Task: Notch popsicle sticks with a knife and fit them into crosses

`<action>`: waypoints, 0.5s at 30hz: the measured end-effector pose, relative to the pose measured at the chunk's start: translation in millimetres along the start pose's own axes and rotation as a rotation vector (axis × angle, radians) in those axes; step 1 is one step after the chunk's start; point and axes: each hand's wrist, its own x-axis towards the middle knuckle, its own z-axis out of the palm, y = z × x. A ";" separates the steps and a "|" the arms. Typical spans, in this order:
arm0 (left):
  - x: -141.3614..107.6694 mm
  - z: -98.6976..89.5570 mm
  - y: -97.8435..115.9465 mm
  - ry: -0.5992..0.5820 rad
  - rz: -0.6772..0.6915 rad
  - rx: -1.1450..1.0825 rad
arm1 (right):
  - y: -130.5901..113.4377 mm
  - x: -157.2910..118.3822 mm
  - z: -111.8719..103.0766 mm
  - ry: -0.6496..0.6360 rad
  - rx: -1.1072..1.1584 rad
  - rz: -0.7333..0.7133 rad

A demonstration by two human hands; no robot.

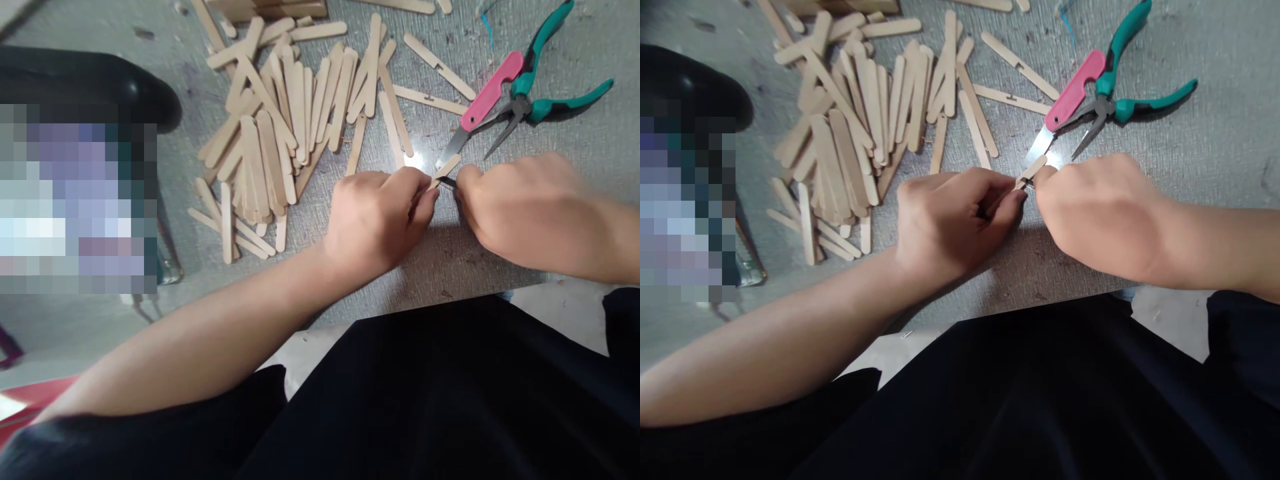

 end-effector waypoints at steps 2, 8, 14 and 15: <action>-0.3 -0.3 -0.9 -0.004 -0.006 -0.018 | -0.2 0.3 0.3 0.012 0.007 -0.016; -0.6 0.6 -1.7 0.015 0.038 -0.021 | -0.6 1.5 3.2 0.010 0.042 -0.015; -0.7 1.5 -2.3 0.005 0.061 -0.037 | 4.9 6.8 4.8 0.033 0.090 -0.026; -0.8 1.6 -2.5 0.009 0.067 -0.044 | 6.3 8.0 5.1 0.030 0.084 -0.036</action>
